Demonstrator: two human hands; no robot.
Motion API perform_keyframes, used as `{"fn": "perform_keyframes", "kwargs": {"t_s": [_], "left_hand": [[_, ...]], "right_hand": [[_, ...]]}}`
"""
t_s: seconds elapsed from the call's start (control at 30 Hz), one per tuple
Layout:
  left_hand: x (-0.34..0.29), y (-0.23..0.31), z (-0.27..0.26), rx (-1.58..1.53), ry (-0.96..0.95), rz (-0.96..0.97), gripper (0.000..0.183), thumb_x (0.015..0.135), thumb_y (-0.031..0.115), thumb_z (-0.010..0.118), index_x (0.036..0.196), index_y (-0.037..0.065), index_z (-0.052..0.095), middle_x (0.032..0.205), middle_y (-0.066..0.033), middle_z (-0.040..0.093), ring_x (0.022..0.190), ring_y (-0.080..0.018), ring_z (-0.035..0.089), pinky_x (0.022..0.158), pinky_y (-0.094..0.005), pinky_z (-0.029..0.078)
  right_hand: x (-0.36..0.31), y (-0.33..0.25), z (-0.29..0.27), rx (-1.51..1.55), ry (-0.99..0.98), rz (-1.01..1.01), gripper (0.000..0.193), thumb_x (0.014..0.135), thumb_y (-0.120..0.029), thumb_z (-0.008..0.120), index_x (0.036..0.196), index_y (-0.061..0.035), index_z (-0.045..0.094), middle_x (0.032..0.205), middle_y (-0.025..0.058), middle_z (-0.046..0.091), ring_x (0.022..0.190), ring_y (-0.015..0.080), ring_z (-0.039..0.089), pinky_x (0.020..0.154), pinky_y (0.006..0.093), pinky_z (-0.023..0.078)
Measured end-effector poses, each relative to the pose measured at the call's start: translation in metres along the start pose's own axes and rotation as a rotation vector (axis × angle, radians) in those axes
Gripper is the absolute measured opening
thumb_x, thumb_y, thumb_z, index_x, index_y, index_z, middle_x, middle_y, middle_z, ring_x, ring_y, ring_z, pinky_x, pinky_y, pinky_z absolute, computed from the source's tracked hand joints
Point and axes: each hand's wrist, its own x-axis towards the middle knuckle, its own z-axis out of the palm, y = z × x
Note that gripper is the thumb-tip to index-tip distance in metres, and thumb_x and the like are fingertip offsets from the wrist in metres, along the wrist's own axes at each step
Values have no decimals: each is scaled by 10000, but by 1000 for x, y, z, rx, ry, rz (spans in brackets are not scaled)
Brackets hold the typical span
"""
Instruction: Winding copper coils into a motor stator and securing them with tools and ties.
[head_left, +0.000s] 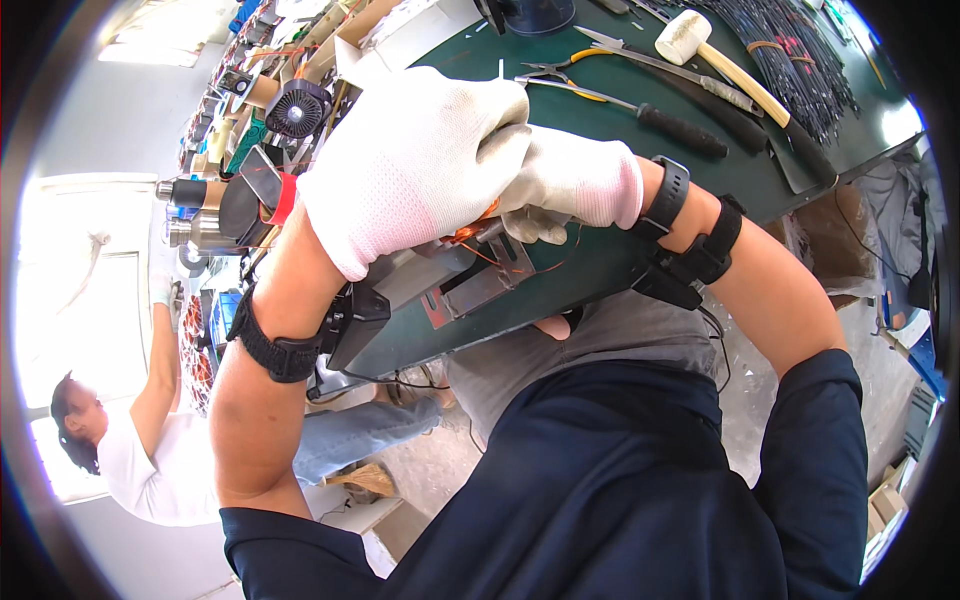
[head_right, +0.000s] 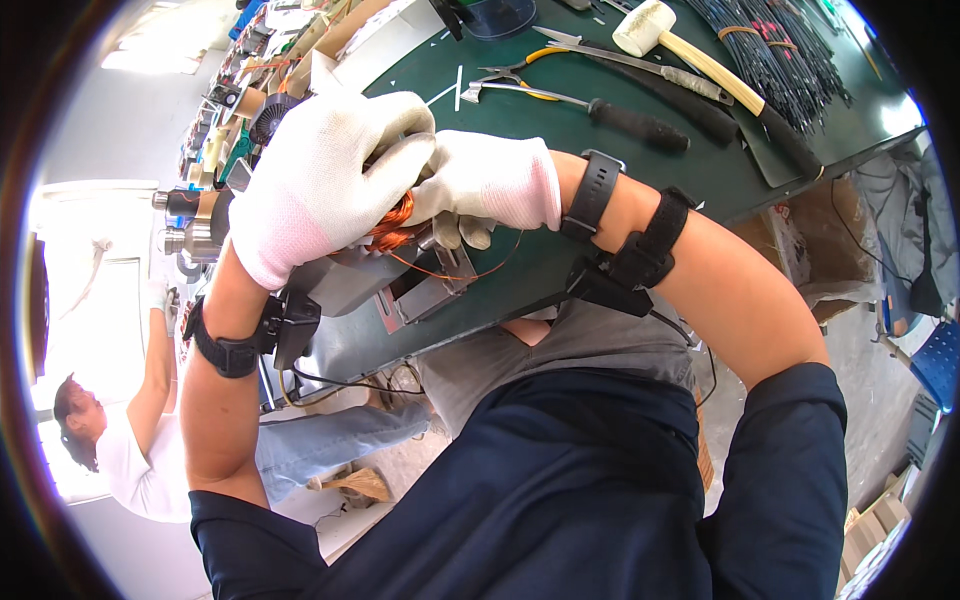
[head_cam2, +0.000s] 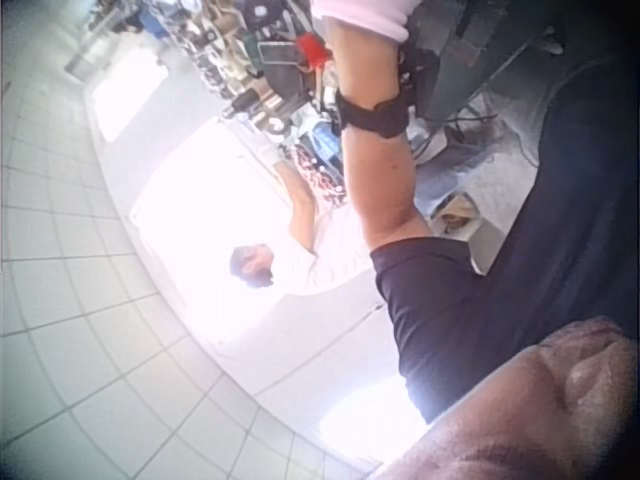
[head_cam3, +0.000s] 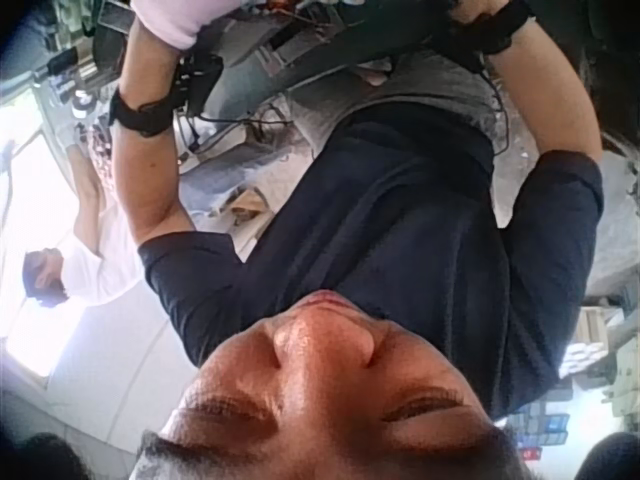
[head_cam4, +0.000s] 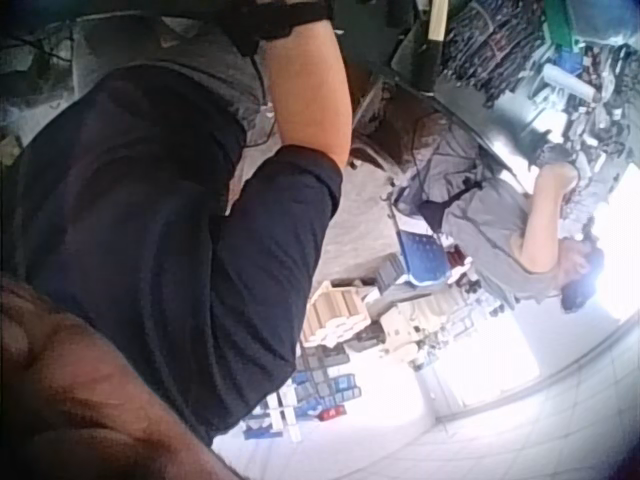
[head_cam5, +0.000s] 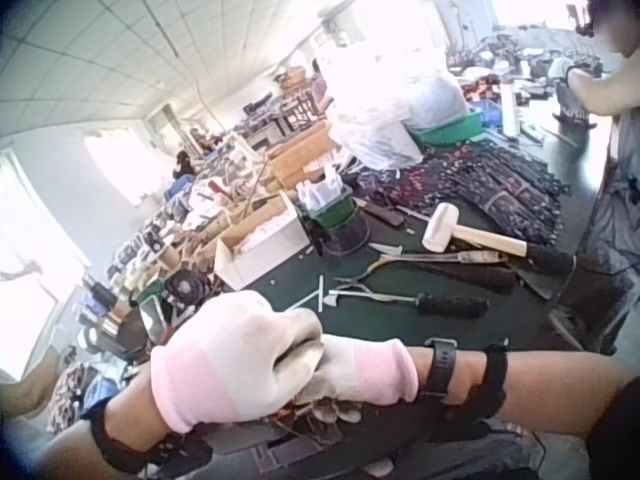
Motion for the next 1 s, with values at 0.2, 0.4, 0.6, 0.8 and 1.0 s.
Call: {"fn": "perform_keyframes", "kwargs": {"t_s": [0.2, 0.4, 0.6, 0.8, 1.0], "left_hand": [[-1, 1, -2, 3, -11, -14, 203, 944, 253, 638, 972, 62, 699, 802, -209, 670, 760, -391, 675, 710, -439, 536], [-1, -1, 1, 9, -13, -12, 205, 946, 257, 635, 974, 65, 699, 807, -206, 673, 761, -384, 680, 713, -433, 541], [0, 0, 1, 31, 0, 6, 191, 943, 245, 631, 969, 68, 698, 794, -202, 670, 750, -379, 682, 705, -430, 542], [0, 2, 0, 14, -15, -1, 183, 931, 234, 627, 959, 65, 693, 784, -200, 664, 743, -380, 677, 697, -425, 538], [2, 2, 1, 0, -15, -15, 185, 919, 233, 626, 946, 64, 694, 769, -198, 659, 733, -380, 671, 684, -426, 531]], "right_hand": [[4, 17, 11, 199, 81, 29, 142, 940, -138, 687, 972, -6, 727, 718, 64, 683, 542, 106, 626, 484, 231, 500], [5, 16, 8, 200, 73, 34, 155, 935, -157, 687, 944, -5, 715, 704, 47, 669, 535, 105, 614, 504, 238, 510], [7, 8, 3, 75, -12, 8, 169, 927, -177, 679, 943, -11, 700, 701, 41, 650, 512, 98, 577, 472, 249, 477], [6, 25, 27, 306, 100, -17, 95, 919, -81, 634, 884, 5, 657, 648, 39, 598, 482, 108, 535, 443, 261, 425], [5, 17, 19, 303, 101, 28, 78, 904, -75, 644, 907, 1, 661, 640, 39, 594, 492, 109, 537, 451, 274, 428]]}}
